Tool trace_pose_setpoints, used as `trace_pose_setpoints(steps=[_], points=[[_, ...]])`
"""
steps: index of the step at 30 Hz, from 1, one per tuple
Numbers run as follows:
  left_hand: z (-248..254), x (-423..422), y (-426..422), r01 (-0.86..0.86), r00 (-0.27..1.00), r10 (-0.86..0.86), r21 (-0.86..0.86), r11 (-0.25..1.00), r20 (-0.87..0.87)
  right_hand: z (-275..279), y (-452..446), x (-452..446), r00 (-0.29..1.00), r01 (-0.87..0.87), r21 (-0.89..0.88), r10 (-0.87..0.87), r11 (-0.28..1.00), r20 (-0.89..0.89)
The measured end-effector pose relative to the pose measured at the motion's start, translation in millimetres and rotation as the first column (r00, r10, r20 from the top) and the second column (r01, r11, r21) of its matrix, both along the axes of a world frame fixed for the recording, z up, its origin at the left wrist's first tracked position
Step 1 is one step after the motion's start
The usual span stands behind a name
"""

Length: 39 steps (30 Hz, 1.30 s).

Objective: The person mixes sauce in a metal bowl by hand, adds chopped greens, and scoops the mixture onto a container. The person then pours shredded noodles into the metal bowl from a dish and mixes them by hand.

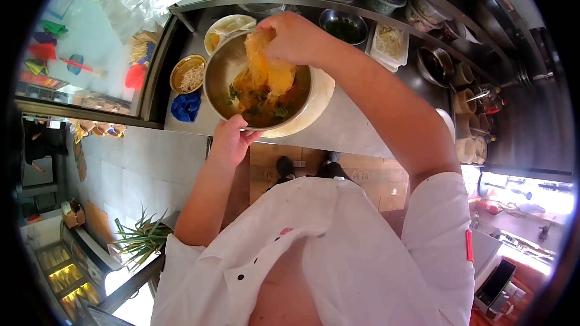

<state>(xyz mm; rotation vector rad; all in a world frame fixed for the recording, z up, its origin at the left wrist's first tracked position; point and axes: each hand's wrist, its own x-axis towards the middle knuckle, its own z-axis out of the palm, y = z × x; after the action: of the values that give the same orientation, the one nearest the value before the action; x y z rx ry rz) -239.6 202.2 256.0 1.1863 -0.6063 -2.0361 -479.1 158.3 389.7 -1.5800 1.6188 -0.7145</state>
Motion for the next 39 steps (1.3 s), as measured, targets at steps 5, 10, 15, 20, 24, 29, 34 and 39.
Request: trace_pose_setpoints(steps=[5, 10, 15, 20, 24, 29, 34, 39], points=[[-4.0, 3.8, -11.6, -0.05, 0.999, 0.049, -0.047, 0.998, -0.023, 2.8, -21.5, -5.2, 1.0, 0.001, -0.015, -0.001, 1.0, -0.008], [-3.9, 10.2, -23.6, -0.07, 0.998, 0.069, -0.046, 0.997, -0.007, 6.8, -30.3, -9.9, 0.999, -0.014, -0.074, 0.01, 0.997, -0.049], [10.4, 8.1, -27.5, -0.136, 0.989, 0.14, -0.077, 0.988, 0.053, -6.1, -40.6, -19.7, 0.999, -0.045, -0.157, 0.047, 0.987, 0.011], [-6.8, 15.9, -33.4, -0.179, 0.974, 0.192, -0.107, 0.978, 0.122, -28.5, -35.5, -30.3, 1.0, -0.013, -0.051, 0.012, 0.999, -0.011], [-10.6, 12.9, -34.4, -0.199, 0.966, 0.216, -0.123, 0.972, 0.139, -86.7, -35.3, -46.2, 0.997, 0.068, 0.081, -0.071, 0.994, 0.041], [-25.8, 15.1, -38.0, -0.178, 0.968, 0.195, -0.114, 0.977, 0.159, -208.6, -40.0, -60.4, 0.99, 0.137, 0.056, -0.136, 0.989, -0.018], [-36.3, 17.8, -38.1, -0.181, 0.965, 0.2, -0.118, 0.976, 0.169, -258.4, -30.9, -58.7, 0.994, 0.089, 0.142, -0.096, 0.986, 0.045], [-22.1, 3.7, -34.7, -0.236, 0.942, 0.264, -0.154, 0.96, 0.205, -225.4, -27.7, -55.4, 0.969, -0.012, 0.102, 0.037, 0.995, -0.244]])
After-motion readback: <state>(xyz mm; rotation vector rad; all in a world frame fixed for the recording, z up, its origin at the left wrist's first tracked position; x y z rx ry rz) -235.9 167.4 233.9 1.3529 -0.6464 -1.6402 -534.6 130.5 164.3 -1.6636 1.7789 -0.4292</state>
